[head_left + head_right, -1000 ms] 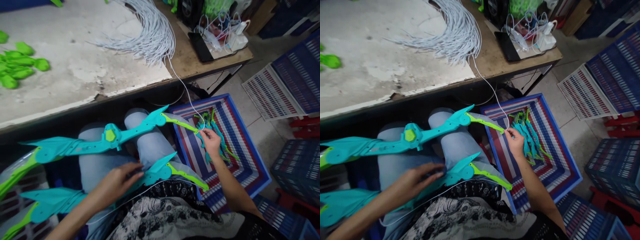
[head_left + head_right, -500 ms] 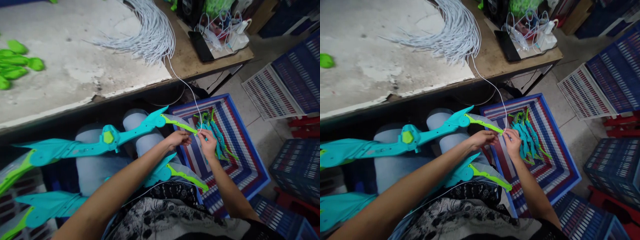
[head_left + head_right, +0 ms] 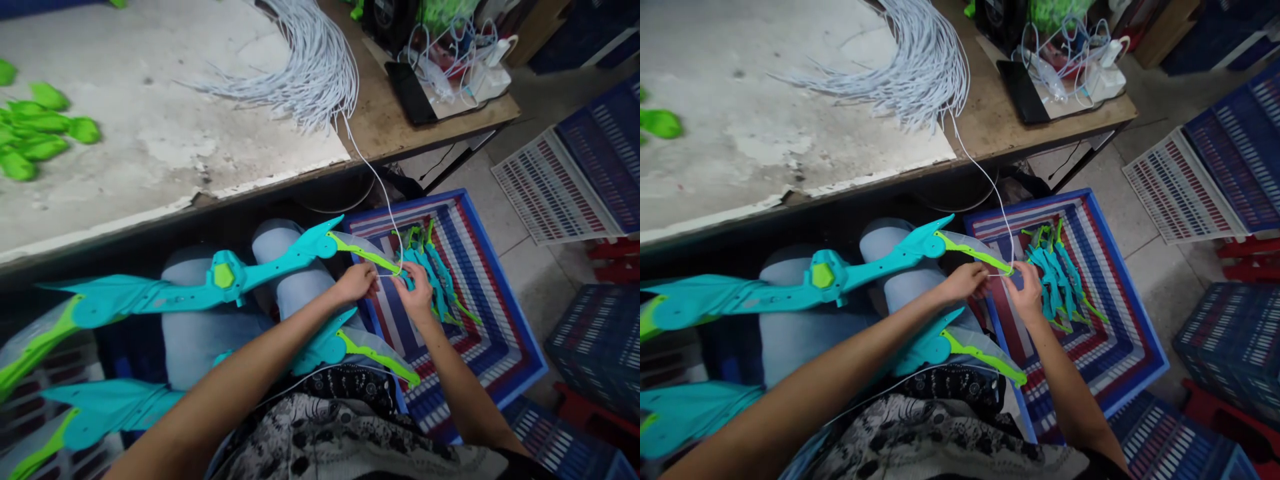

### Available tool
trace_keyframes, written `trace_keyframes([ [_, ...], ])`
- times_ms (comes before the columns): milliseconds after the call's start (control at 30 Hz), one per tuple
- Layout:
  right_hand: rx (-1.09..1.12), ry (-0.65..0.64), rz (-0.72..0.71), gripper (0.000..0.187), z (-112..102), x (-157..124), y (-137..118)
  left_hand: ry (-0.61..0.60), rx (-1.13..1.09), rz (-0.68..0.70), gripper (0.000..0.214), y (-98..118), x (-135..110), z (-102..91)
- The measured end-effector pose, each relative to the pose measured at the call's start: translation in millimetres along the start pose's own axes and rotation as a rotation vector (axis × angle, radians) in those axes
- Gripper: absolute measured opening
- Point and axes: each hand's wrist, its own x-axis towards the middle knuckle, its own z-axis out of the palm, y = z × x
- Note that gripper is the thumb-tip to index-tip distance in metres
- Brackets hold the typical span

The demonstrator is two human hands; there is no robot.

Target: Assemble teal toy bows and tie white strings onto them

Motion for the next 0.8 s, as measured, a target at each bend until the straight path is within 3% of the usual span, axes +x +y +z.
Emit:
trace_keyframes([
  [100, 0.027, 0.014, 0.061, 0.055, 0.3, -1.4, 1.1, 0.127, -0.052, 0.125, 0.017, 13.2, -59.0, -51.4],
  [167, 0.029, 0.004, 0.055, 0.062, 0.2, 0.4, 0.8, 0.209, -0.249, 0.223, 0.013, 23.3, -111.3, -93.0],
  [233, 0.020, 0.002, 0.041, 0.065, 0.3, 3.9, -0.4, 0.466, -0.415, 0.377, 0.010, 30.4, -165.6, -128.5],
  [333, -0.015, 0.009, 0.042, 0.066, 0.2, 10.3, -1.3, 0.838, -0.525, 0.584, 0.018, 29.0, -232.8, -156.4],
  [400, -0.059, 0.000, 0.038, 0.066, -1.6, 15.1, 0.5, 0.936, -0.552, 0.666, 0.031, 20.2, -260.0, -159.8],
  [533, -0.260, -0.042, -0.068, 0.058, -7.9, 31.8, 0.1, 0.987, -0.616, 0.721, 0.037, -6.5, -275.2, -155.4],
  [633, -0.361, 0.042, -0.286, 0.047, 2.1, 49.7, -30.2, 1.009, -0.669, 0.745, 0.038, -25.8, -270.0, -149.8],
  [700, -0.282, 0.039, -0.472, 0.038, 26.7, 57.1, -71.7, 0.958, -0.734, 0.688, 0.048, -35.0, -263.7, -142.4],
  [800, -0.101, -0.229, -0.781, 0.035, 89.4, 51.5, -149.0, 0.766, -0.783, 0.592, 0.052, -41.4, -252.1, -127.8],
])
